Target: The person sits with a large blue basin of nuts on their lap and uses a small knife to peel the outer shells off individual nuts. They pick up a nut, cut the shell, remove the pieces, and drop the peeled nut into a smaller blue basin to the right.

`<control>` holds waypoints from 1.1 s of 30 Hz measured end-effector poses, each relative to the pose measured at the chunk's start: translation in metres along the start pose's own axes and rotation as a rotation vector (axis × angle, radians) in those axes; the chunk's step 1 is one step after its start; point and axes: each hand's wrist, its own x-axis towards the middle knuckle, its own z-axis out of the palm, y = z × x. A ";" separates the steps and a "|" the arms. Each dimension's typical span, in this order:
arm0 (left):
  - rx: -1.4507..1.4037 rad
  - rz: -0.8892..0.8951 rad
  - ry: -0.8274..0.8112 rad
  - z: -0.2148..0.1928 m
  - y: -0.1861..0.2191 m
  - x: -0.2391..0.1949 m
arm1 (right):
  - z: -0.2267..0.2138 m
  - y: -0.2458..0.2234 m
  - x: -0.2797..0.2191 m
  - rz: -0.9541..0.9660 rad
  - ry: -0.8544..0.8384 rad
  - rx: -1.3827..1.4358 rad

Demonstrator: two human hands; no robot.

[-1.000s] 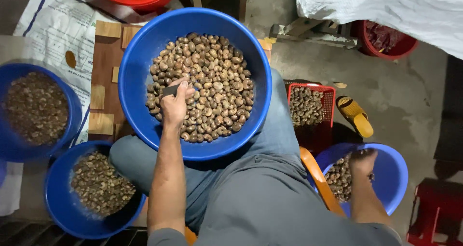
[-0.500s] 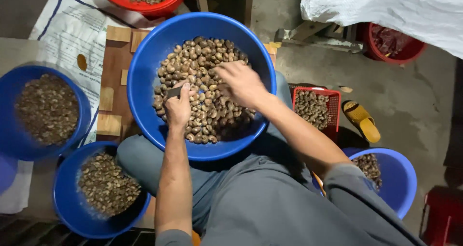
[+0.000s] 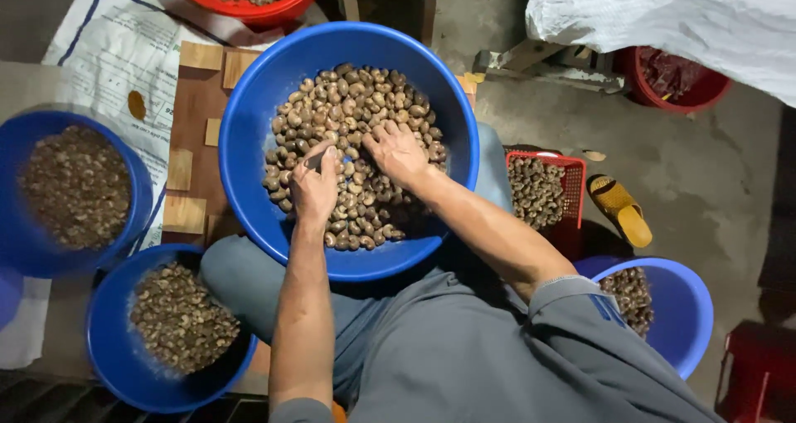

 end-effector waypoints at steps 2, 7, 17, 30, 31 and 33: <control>-0.006 -0.002 0.002 -0.003 0.000 -0.003 | 0.000 -0.003 -0.002 0.000 -0.031 -0.003; 0.021 -0.021 0.011 -0.002 -0.011 0.002 | -0.016 -0.006 -0.004 0.038 -0.099 0.056; 0.048 -0.098 -0.023 -0.002 -0.001 -0.003 | -0.024 -0.018 -0.002 -0.024 -0.115 0.096; 0.038 -0.057 -0.012 -0.002 0.004 -0.002 | -0.054 -0.020 0.004 -0.116 -0.206 0.239; 0.033 -0.046 -0.005 -0.001 0.001 -0.001 | -0.052 -0.022 0.004 -0.148 -0.204 0.255; 0.020 -0.030 -0.004 0.002 -0.010 0.005 | -0.047 -0.023 0.005 -0.159 -0.193 0.254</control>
